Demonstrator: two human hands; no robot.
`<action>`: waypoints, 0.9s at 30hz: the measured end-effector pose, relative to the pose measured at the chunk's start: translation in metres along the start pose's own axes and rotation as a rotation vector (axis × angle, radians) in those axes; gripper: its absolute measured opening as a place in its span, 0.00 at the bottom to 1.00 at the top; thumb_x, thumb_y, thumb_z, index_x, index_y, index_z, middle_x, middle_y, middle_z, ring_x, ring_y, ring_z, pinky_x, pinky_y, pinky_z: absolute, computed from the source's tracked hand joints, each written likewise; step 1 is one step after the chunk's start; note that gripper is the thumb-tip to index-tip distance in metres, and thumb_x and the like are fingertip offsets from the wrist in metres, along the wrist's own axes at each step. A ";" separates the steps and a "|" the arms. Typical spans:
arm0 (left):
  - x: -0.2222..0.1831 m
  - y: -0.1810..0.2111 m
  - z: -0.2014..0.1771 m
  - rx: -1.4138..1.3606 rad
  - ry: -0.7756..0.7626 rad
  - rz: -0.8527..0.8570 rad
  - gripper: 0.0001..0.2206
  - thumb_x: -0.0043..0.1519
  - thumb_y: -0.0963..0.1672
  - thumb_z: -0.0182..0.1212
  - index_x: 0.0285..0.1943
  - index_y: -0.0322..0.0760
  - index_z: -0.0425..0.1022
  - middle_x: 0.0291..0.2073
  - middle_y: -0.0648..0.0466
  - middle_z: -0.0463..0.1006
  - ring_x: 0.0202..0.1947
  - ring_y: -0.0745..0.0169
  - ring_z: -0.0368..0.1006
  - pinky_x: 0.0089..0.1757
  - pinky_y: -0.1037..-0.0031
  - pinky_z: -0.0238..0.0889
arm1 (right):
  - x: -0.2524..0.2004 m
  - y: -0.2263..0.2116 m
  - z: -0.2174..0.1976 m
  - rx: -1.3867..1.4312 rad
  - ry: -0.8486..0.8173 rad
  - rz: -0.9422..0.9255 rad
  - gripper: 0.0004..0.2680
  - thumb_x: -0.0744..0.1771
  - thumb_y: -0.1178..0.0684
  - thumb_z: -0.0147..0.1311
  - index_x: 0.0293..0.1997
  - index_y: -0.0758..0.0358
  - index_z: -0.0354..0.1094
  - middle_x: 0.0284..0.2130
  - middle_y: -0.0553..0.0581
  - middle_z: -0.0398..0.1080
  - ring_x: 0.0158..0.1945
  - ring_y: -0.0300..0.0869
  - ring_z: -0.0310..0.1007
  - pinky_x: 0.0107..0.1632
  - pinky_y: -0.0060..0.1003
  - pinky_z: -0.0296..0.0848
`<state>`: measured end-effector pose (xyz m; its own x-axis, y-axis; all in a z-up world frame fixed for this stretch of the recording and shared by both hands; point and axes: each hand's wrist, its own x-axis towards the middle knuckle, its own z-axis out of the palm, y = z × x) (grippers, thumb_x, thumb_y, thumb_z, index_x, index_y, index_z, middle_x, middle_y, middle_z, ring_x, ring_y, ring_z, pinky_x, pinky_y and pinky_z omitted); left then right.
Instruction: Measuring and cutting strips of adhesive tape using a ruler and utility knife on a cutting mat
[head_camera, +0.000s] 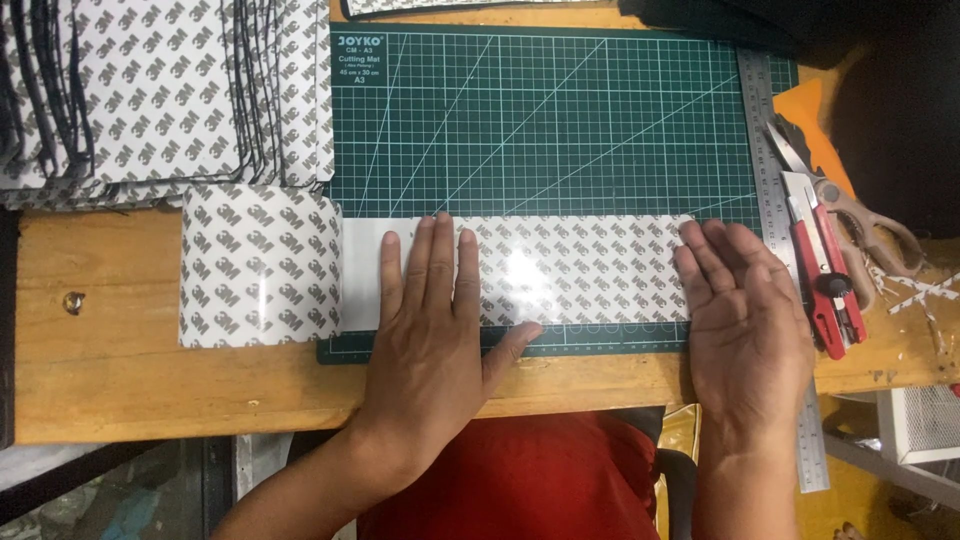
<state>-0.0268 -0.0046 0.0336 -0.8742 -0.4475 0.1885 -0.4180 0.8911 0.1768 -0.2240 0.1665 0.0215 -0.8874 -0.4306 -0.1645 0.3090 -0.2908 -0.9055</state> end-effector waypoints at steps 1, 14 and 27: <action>-0.001 0.000 -0.001 0.002 0.004 -0.001 0.43 0.68 0.62 0.44 0.74 0.18 0.55 0.73 0.26 0.55 0.76 0.35 0.49 0.72 0.46 0.31 | -0.002 -0.003 0.005 0.001 -0.004 -0.002 0.14 0.69 0.51 0.50 0.58 0.67 0.66 0.59 0.67 0.70 0.69 0.61 0.71 0.71 0.47 0.73; -0.002 -0.001 0.002 -0.044 0.051 -0.029 0.41 0.69 0.61 0.42 0.74 0.18 0.57 0.74 0.27 0.55 0.77 0.36 0.47 0.72 0.47 0.31 | -0.004 -0.006 0.006 0.007 0.007 0.007 0.12 0.70 0.53 0.44 0.59 0.68 0.64 0.59 0.68 0.69 0.69 0.59 0.71 0.71 0.45 0.73; -0.062 -0.056 -0.014 -0.028 0.815 -0.238 0.39 0.67 0.57 0.59 0.79 0.33 0.46 0.77 0.44 0.48 0.80 0.41 0.45 0.80 0.42 0.40 | -0.015 0.002 0.001 -0.098 0.039 -0.219 0.05 0.73 0.58 0.48 0.52 0.58 0.70 0.31 0.50 0.69 0.43 0.42 0.76 0.61 0.42 0.80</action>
<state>0.0546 -0.0277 0.0256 -0.3083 -0.5469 0.7784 -0.5523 0.7691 0.3216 -0.2100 0.1714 0.0228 -0.9426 -0.3329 0.0266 0.0749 -0.2884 -0.9546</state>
